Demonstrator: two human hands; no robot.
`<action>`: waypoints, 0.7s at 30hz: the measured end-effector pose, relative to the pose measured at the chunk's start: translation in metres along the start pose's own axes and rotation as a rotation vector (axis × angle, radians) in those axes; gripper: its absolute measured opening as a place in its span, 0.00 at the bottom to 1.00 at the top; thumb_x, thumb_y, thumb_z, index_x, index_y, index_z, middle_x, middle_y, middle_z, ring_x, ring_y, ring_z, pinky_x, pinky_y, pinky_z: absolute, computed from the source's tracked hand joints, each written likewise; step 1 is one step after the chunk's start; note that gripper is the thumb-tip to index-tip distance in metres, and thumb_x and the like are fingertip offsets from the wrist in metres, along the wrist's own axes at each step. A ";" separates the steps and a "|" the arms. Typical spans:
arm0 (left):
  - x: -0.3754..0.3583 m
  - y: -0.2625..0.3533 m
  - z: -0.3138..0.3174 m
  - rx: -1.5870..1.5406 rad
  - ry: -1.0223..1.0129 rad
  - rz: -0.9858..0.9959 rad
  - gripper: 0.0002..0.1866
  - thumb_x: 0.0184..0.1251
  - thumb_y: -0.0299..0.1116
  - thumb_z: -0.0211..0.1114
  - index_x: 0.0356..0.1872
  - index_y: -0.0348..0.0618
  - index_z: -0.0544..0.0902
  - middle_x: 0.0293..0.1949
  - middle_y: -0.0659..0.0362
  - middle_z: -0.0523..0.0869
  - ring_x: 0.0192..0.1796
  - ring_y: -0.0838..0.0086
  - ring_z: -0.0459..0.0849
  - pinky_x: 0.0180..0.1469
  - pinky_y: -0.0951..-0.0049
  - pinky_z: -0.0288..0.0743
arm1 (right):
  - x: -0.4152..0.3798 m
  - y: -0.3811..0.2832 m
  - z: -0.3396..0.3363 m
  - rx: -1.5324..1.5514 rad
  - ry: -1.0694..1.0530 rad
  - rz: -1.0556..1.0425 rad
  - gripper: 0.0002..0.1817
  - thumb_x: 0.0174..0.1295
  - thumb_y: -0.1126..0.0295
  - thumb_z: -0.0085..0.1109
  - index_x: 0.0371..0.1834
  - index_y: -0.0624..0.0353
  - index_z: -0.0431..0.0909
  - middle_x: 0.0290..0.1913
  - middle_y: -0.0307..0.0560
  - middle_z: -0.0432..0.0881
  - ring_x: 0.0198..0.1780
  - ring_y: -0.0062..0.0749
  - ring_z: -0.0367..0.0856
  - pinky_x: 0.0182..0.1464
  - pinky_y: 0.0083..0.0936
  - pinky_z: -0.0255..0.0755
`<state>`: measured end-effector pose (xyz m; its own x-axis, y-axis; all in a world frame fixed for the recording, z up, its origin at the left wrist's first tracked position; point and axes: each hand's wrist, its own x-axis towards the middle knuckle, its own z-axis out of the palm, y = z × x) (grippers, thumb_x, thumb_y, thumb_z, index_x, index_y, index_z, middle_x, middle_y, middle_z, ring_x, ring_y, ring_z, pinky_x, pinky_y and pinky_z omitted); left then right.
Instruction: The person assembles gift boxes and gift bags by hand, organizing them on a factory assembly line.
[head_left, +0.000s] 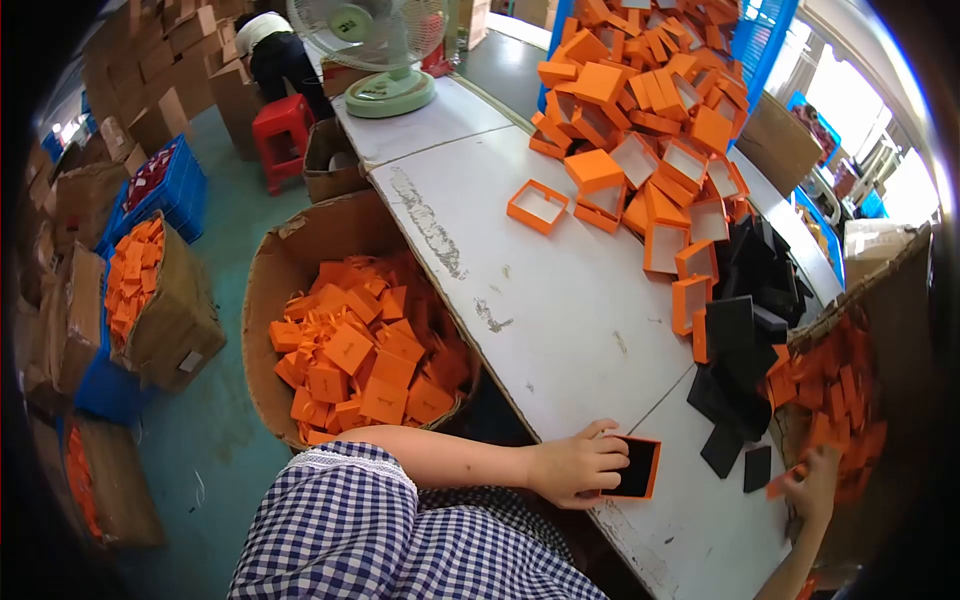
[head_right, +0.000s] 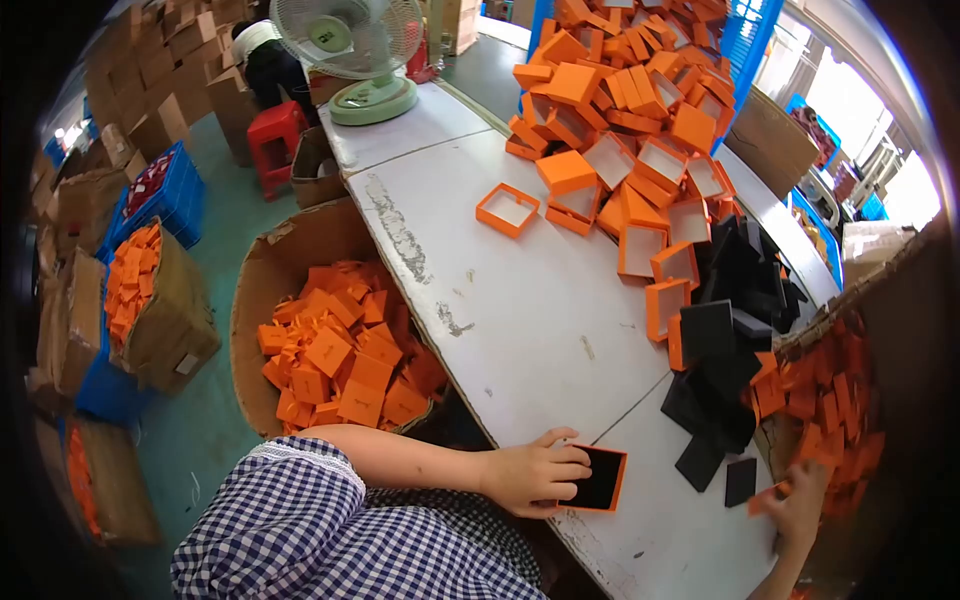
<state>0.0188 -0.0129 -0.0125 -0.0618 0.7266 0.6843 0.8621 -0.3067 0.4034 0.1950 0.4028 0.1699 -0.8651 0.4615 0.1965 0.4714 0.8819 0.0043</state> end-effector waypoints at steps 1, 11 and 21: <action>0.000 -0.001 0.000 0.022 0.031 0.013 0.13 0.62 0.36 0.72 0.34 0.45 0.75 0.49 0.52 0.79 0.62 0.55 0.77 0.72 0.38 0.58 | -0.015 -0.030 -0.007 -0.108 -0.246 -0.031 0.25 0.38 0.57 0.76 0.37 0.62 0.85 0.43 0.56 0.79 0.55 0.53 0.75 0.58 0.40 0.74; -0.012 0.011 -0.038 0.222 -0.245 -0.110 0.09 0.60 0.33 0.70 0.39 0.45 0.81 0.50 0.55 0.84 0.63 0.62 0.81 0.73 0.43 0.58 | -0.108 -0.180 0.082 0.189 -0.200 -0.476 0.48 0.57 0.45 0.72 0.76 0.62 0.65 0.79 0.64 0.62 0.79 0.62 0.60 0.76 0.48 0.61; 0.014 -0.005 -0.022 0.216 -0.301 -0.189 0.45 0.52 0.45 0.81 0.70 0.36 0.73 0.75 0.41 0.67 0.75 0.41 0.65 0.74 0.43 0.62 | -0.127 -0.138 0.064 0.854 0.001 0.021 0.21 0.62 0.71 0.58 0.60 0.63 0.77 0.57 0.48 0.84 0.63 0.38 0.81 0.67 0.37 0.71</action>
<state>0.0025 -0.0148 0.0088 -0.1069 0.9148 0.3896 0.9372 -0.0381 0.3466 0.2287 0.2292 0.0817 -0.8574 0.4787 0.1892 0.1962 0.6438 -0.7396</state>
